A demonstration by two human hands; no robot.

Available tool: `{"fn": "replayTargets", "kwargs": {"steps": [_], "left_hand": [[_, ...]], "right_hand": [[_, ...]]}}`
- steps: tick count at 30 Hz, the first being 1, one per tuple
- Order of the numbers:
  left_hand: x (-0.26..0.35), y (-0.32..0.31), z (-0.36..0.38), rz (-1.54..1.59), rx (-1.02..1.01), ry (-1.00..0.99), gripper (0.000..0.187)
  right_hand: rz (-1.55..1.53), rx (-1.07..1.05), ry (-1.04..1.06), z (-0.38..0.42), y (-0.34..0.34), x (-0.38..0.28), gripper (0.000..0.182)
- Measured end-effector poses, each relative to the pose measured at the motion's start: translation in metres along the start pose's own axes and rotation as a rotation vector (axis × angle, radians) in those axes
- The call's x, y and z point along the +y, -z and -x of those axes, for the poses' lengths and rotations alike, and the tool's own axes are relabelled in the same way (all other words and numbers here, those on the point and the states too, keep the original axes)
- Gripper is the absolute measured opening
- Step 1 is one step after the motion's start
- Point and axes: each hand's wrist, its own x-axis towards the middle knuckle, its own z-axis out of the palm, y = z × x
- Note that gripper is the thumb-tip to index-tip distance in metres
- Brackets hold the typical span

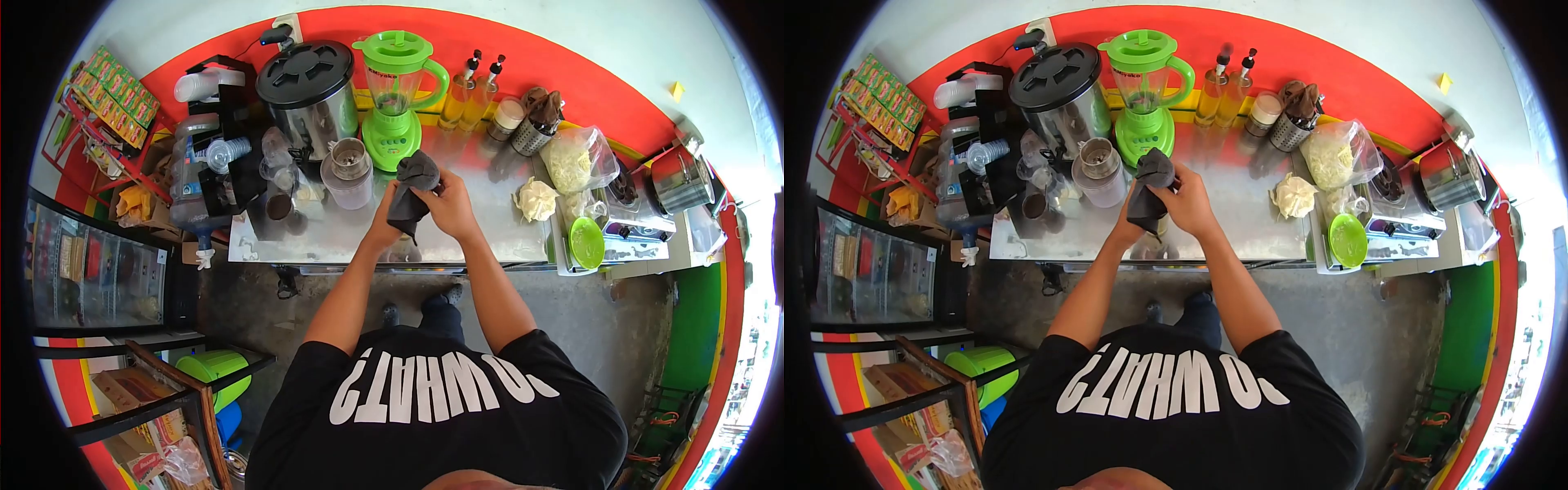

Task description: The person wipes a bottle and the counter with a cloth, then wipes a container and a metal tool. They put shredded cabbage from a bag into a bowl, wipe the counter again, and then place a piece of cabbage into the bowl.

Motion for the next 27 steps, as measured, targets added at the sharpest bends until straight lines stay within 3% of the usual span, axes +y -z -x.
{"fn": "replayTargets", "kwargs": {"steps": [2,6,9,11,14,17,19,20,22,27], "left_hand": [[0.000,0.001,-0.002,0.014,0.025,0.108,0.058],[-0.006,0.001,0.002,-0.025,-0.001,0.036,0.060],[0.015,-0.008,0.004,0.029,0.042,0.156,0.060],[0.026,-0.014,0.005,-0.230,0.141,0.033,0.061],[0.044,-0.010,-0.001,-0.201,0.303,-0.073,0.054],[0.073,-0.019,-0.004,-0.162,0.264,-0.151,0.042],[0.089,-0.029,-0.003,-0.209,0.296,-0.182,0.035],[0.095,-0.033,-0.003,-0.256,0.324,-0.215,0.029],[0.103,-0.040,-0.002,-0.295,0.331,-0.233,0.027],[0.107,-0.046,-0.002,-0.334,0.380,-0.262,0.020]], "right_hand": [[-0.006,-0.030,0.003,-0.003,0.008,-0.003,0.032],[-0.073,-0.111,0.015,-0.008,0.025,0.019,0.029],[-0.171,-0.094,0.018,-0.007,0.027,0.025,0.028],[-0.207,-0.069,0.000,-0.007,0.024,0.023,0.027],[-0.363,0.097,-0.076,-0.008,0.016,0.018,0.021],[-0.637,0.204,-0.137,-0.009,0.010,-0.014,0.022],[-0.228,0.066,-0.124,-0.009,0.009,-0.031,0.023],[-0.229,0.063,-0.121,-0.010,0.005,-0.038,0.023],[0.111,0.076,0.093,-0.011,-0.005,-0.047,0.023],[0.092,0.094,-0.086,-0.015,0.000,-0.050,0.022]]}}
